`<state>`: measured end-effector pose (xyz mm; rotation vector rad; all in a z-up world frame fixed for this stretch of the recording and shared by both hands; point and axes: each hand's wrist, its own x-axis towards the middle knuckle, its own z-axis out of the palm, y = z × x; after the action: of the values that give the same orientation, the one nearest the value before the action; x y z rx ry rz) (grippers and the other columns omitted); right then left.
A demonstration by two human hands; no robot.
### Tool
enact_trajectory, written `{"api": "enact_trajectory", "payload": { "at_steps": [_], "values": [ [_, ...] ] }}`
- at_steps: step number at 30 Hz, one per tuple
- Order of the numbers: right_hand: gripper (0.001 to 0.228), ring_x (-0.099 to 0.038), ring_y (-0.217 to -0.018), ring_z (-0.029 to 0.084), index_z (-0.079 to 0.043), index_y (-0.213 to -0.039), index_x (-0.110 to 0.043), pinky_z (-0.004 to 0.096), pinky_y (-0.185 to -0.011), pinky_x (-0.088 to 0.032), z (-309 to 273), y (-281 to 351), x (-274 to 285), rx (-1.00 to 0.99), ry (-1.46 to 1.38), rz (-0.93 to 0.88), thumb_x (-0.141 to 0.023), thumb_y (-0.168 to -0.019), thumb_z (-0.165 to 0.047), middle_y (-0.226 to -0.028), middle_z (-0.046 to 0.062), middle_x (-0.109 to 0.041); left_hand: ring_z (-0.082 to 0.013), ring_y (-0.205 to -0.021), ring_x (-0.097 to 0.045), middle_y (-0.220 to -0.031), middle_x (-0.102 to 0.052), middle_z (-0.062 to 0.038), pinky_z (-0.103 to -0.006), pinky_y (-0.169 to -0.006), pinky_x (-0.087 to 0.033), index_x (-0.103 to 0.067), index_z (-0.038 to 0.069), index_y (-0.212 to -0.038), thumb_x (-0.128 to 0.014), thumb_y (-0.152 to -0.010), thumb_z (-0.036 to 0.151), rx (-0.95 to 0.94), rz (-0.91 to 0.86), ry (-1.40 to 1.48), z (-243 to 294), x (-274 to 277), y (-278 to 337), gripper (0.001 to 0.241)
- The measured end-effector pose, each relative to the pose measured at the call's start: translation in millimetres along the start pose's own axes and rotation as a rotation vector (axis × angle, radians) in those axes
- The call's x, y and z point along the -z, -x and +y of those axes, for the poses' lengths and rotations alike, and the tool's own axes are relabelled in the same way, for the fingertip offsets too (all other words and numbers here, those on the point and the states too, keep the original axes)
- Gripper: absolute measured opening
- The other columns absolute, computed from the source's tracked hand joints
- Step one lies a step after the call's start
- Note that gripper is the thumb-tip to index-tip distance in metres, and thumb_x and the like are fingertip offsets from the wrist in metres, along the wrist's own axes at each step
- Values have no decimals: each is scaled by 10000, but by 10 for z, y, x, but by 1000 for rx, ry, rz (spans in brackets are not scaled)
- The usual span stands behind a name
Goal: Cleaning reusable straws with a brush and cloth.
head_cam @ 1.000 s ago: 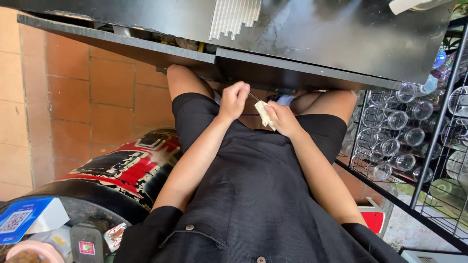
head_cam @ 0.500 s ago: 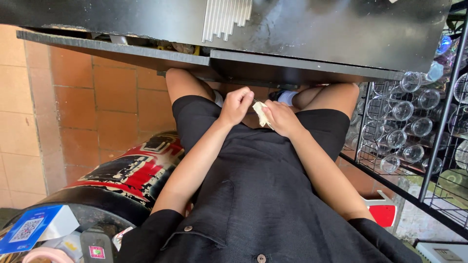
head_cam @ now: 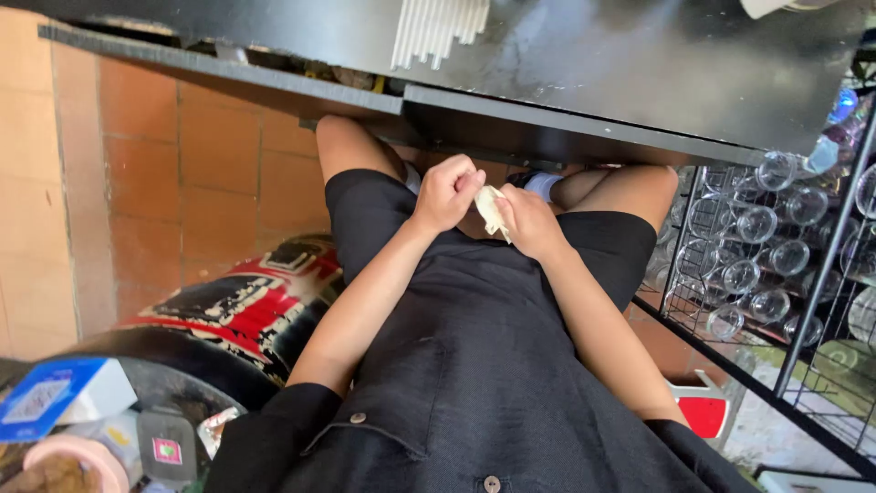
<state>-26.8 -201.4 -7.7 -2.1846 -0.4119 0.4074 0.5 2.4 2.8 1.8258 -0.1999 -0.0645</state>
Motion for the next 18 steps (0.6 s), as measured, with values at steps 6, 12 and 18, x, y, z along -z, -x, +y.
{"api": "enact_trajectory", "payload": {
  "at_steps": [6, 12, 18],
  "values": [
    [236, -601, -807, 450, -12, -928, -540, 512, -685, -455, 82, 47, -9, 47, -22, 60, -551, -1038, -220, -841, 228, -621, -197, -636, -482, -721, -474, -76, -325, -603, -391, -526, 26, -759, -631, -967, 113, -195, 182, -53, 306, 409, -94, 249],
    [244, -637, -707, 354, -18, -953, -575, 423, -638, -490, 241, 48, -22, -66, -158, 95, -544, -1061, -235, -772, 190, -626, -154, -756, -513, -857, -543, -56, -281, -675, -425, -551, 25, -854, -542, -1040, 108, -277, 628, 101, 376, 1077, -338, 204],
    [279, -603, -640, 247, -16, -917, -591, 367, -630, -489, 408, 38, -105, -78, -197, 123, -546, -1065, -248, -718, 148, -599, -216, -956, -597, -1009, -652, -71, -338, -866, -484, -716, 46, -1021, -674, -1037, 118, -320, 812, -332, 374, 1422, -538, 84]
  ]
}}
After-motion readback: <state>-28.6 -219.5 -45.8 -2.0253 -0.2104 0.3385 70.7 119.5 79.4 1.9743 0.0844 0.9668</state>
